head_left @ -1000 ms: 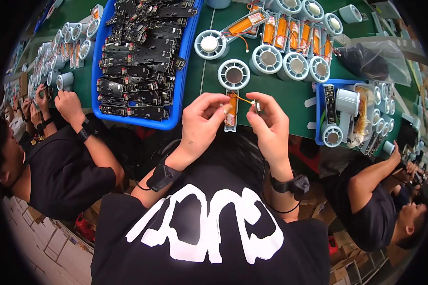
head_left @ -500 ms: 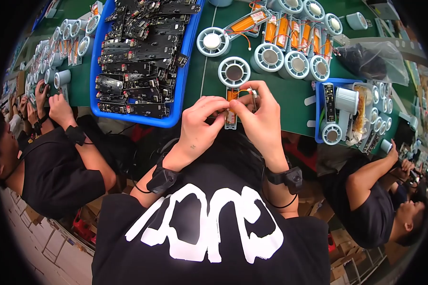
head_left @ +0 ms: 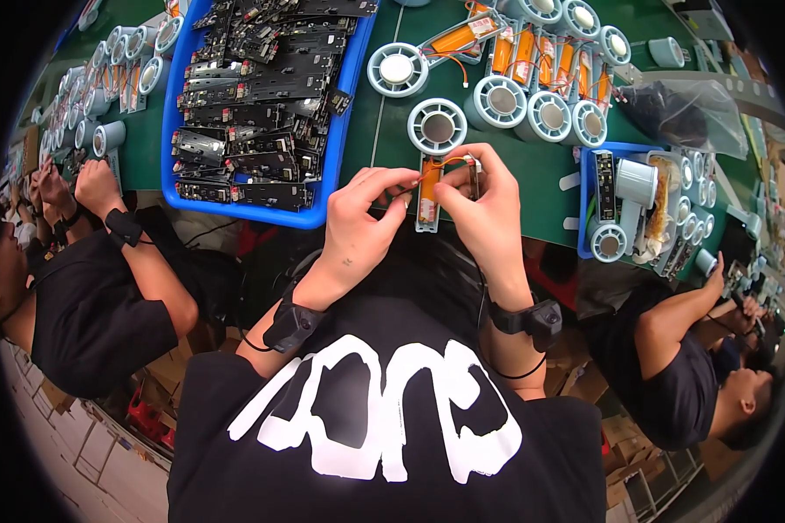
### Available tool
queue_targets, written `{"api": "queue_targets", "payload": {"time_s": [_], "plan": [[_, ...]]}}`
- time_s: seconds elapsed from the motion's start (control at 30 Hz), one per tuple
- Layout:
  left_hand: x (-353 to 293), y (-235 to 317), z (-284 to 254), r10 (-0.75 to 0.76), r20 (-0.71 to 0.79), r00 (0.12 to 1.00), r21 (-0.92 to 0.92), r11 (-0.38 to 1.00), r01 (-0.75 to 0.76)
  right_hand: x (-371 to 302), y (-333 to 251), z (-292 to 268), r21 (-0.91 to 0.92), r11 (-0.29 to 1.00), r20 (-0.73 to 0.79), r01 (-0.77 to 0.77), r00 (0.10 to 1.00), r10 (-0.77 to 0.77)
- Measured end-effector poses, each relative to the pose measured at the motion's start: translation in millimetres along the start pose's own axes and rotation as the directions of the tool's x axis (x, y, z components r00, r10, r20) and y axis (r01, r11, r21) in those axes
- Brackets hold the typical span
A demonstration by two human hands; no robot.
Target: The person picks up a circuit board and a battery, connects their wires by hand, and presses the board into the handle of a handheld fan. They then pick up a fan motor and place it into the fan's circular housing.
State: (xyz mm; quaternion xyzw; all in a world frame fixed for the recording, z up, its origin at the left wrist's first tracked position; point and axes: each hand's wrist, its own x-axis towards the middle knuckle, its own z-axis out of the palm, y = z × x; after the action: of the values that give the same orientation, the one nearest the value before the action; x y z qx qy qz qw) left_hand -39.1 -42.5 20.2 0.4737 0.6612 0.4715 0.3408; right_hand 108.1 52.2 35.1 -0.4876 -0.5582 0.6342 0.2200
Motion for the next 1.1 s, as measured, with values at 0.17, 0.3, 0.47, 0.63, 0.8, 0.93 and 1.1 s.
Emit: {"api": "queue_targets", "payload": {"time_s": [0.17,0.3,0.47,0.63,0.8,0.93,1.1], "plan": [[-1.1,-6.2,5.5,0.071,-0.021,0.997,0.012,0.997,-0.071,0.1,-2.7,0.9,0.054,0.998,0.025,-0.040,0.999,0.038],[-2.3,-6.0,4.9,0.020,-0.041,0.999,-0.033,0.999,-0.022,1.2,-0.2,-1.6,0.088,0.996,0.031,-0.030,0.999,0.028],[-4.7,-2.3,8.2,-0.194,-0.101,0.976,-0.182,0.968,0.174,6.0,5.3,-11.2,0.090,0.996,0.050,-0.017,0.999,0.012],[-2.8,-5.6,29.9,-0.221,-0.233,0.947,-0.547,0.835,0.060,7.5,2.0,-12.2,0.177,0.982,0.101,-0.063,0.994,0.046],[4.5,-10.7,36.4,-0.109,-0.221,0.969,-0.519,0.854,-0.022,5.3,11.1,-10.5,0.284,0.958,0.110,-0.046,0.994,0.015],[9.6,-18.3,34.9,0.135,-0.216,0.967,-0.260,0.947,-0.190,3.8,13.8,-10.4,0.348,0.935,0.137,-0.066,0.990,0.019],[18.6,-10.5,28.5,0.354,-0.165,0.921,0.017,0.934,-0.357,0.9,13.9,-10.4,0.310,0.950,0.113,-0.031,0.994,-0.005]]}}
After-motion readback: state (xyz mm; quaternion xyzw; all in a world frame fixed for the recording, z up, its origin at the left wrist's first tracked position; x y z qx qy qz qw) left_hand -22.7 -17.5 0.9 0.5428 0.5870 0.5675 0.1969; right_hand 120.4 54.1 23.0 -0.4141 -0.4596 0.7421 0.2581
